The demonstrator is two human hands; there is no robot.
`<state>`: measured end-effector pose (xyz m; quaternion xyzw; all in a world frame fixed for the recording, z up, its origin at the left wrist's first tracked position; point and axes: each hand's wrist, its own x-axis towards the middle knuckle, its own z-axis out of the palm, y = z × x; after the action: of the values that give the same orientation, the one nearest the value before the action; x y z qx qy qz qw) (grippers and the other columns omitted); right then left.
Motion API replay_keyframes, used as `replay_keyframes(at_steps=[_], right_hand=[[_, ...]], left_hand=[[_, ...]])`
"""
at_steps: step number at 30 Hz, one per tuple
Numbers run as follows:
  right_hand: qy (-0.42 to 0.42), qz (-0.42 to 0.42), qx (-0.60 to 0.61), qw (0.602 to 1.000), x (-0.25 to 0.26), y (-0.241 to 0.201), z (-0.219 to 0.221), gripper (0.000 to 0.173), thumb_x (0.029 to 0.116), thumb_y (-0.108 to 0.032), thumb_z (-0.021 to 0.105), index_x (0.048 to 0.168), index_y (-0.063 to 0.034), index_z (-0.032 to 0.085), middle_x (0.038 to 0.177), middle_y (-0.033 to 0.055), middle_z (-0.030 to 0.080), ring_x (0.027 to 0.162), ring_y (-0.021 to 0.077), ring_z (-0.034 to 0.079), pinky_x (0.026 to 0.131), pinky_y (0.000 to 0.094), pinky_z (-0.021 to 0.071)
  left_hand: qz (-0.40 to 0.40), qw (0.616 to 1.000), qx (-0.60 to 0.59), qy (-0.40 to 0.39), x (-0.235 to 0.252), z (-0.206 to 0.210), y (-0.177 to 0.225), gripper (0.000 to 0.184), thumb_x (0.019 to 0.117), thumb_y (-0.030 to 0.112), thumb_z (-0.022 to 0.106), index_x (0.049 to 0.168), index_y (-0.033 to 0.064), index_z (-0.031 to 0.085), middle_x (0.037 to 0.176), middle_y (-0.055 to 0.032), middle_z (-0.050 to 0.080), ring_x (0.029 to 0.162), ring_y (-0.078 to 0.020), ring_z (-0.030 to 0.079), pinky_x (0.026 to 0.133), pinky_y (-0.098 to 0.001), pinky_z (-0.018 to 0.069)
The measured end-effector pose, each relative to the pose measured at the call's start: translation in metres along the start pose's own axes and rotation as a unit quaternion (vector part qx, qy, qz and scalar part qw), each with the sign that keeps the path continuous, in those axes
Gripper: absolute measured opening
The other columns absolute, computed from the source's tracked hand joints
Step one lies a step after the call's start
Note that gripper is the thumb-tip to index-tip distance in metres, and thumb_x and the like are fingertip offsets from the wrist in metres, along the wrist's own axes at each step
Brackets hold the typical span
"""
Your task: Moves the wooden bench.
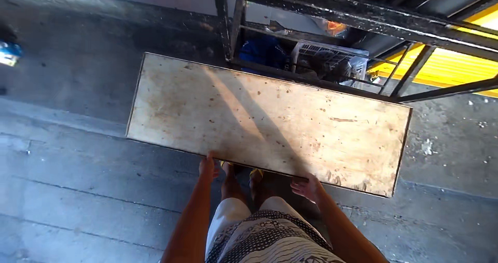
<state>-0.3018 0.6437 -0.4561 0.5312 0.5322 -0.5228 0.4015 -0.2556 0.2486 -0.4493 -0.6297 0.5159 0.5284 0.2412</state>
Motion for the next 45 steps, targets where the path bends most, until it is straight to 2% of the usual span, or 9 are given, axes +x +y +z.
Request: replay_keyframes(at_steps=[6,13,17,21,24,29,33,40,45], right_hand=[[0.017,0.052,-0.235,0.971,0.005,-0.003,-0.023,0.066,0.1059,-0.049,0.049,0.154,-0.0049,0.038,0.143,0.0294,0.053,0.121,0.0434,0.060,0.095,0.0561,0.0513],[-0.019,0.141,-0.517,0.844,-0.027,-0.019,0.006,0.064,0.1065,-0.052,0.047,0.137,0.0040,0.052,0.122,0.0273,0.063,0.103,0.0374,0.067,0.091,0.0519,0.0545],[-0.047,0.019,-0.645,0.763,-0.072,-0.033,0.110,0.053,0.1088,-0.045,0.046,0.130,0.0019,0.059,0.111,0.0230,0.069,0.092,0.0335,0.070,0.084,0.0503,0.0568],[-0.068,-0.232,-0.696,0.676,-0.111,-0.030,0.265,0.044,0.1108,-0.031,0.045,0.135,0.0018,0.060,0.127,0.0264,0.065,0.116,0.0387,0.065,0.103,0.0553,0.0484],[-0.030,-0.370,-0.674,0.639,-0.132,-0.001,0.387,0.042,0.1082,-0.024,0.049,0.141,0.0012,0.057,0.142,0.0233,0.059,0.134,0.0361,0.056,0.114,0.0518,0.0416],[0.015,-0.351,-0.759,0.548,-0.137,0.079,0.534,0.090,0.0939,-0.039,0.072,0.158,0.0062,0.028,0.166,0.0302,0.020,0.154,0.0458,0.022,0.121,0.0621,0.0268],[0.073,-0.264,-0.751,0.600,-0.152,0.086,0.578,0.092,0.0884,-0.039,0.075,0.151,0.0142,0.033,0.162,0.0345,0.023,0.147,0.0484,0.034,0.113,0.0593,0.0389],[0.015,-0.318,-0.662,0.679,-0.149,0.066,0.516,0.085,0.0886,-0.016,0.074,0.161,-0.0056,0.031,0.168,0.0194,0.025,0.156,0.0432,0.015,0.118,0.0748,0.0153],[0.012,-0.274,-0.531,0.802,-0.168,0.099,0.456,0.044,0.0996,-0.020,0.058,0.137,0.0038,0.057,0.145,0.0255,0.055,0.136,0.0420,0.052,0.109,0.0643,0.0414]], left_hand=[[0.077,0.995,0.026,-0.054,-0.044,-0.042,-0.038,0.054,0.1128,0.039,0.033,0.149,0.0002,0.041,0.134,-0.0250,0.062,0.114,-0.0386,0.066,0.093,-0.0544,0.0545],[-0.018,0.994,0.103,0.013,-0.033,-0.150,-0.201,0.045,0.1102,0.029,0.046,0.144,-0.0007,0.049,0.129,-0.0271,0.063,0.108,-0.0402,0.068,0.092,-0.0553,0.0550],[-0.096,0.991,0.086,0.028,-0.033,-0.210,-0.283,0.046,0.1104,0.033,0.045,0.139,-0.0022,0.054,0.122,-0.0293,0.064,0.099,-0.0401,0.068,0.086,-0.0553,0.0550],[-0.082,0.984,0.155,-0.037,-0.010,-0.266,-0.299,0.042,0.1094,0.028,0.048,0.134,-0.0045,0.058,0.122,-0.0293,0.064,0.109,-0.0405,0.064,0.094,-0.0562,0.0508],[0.008,0.974,0.213,-0.083,0.031,-0.329,-0.270,0.037,0.1039,0.019,0.057,0.131,-0.0055,0.060,0.126,-0.0305,0.064,0.121,-0.0440,0.060,0.105,-0.0607,0.0453],[0.021,0.996,-0.069,0.048,0.082,-0.446,-0.202,0.042,0.1104,0.022,0.045,0.144,-0.0036,0.047,0.133,-0.0278,0.061,0.114,-0.0385,0.066,0.094,-0.0531,0.0553],[0.043,0.990,-0.106,0.083,0.099,-0.527,-0.165,0.042,0.1112,0.023,0.043,0.145,-0.0019,0.044,0.132,-0.0266,0.059,0.107,-0.0346,0.067,0.087,-0.0498,0.0567],[0.053,0.987,0.153,0.008,0.108,-0.568,-0.102,0.047,0.1131,0.023,0.037,0.145,-0.0107,0.042,0.137,-0.0367,0.053,0.114,-0.0447,0.063,0.093,-0.0556,0.0520],[0.126,0.947,0.297,0.002,0.194,-0.542,-0.067,0.044,0.1099,0.025,0.045,0.141,-0.0060,0.050,0.133,-0.0294,0.060,0.114,-0.0393,0.066,0.094,-0.0545,0.0548]])
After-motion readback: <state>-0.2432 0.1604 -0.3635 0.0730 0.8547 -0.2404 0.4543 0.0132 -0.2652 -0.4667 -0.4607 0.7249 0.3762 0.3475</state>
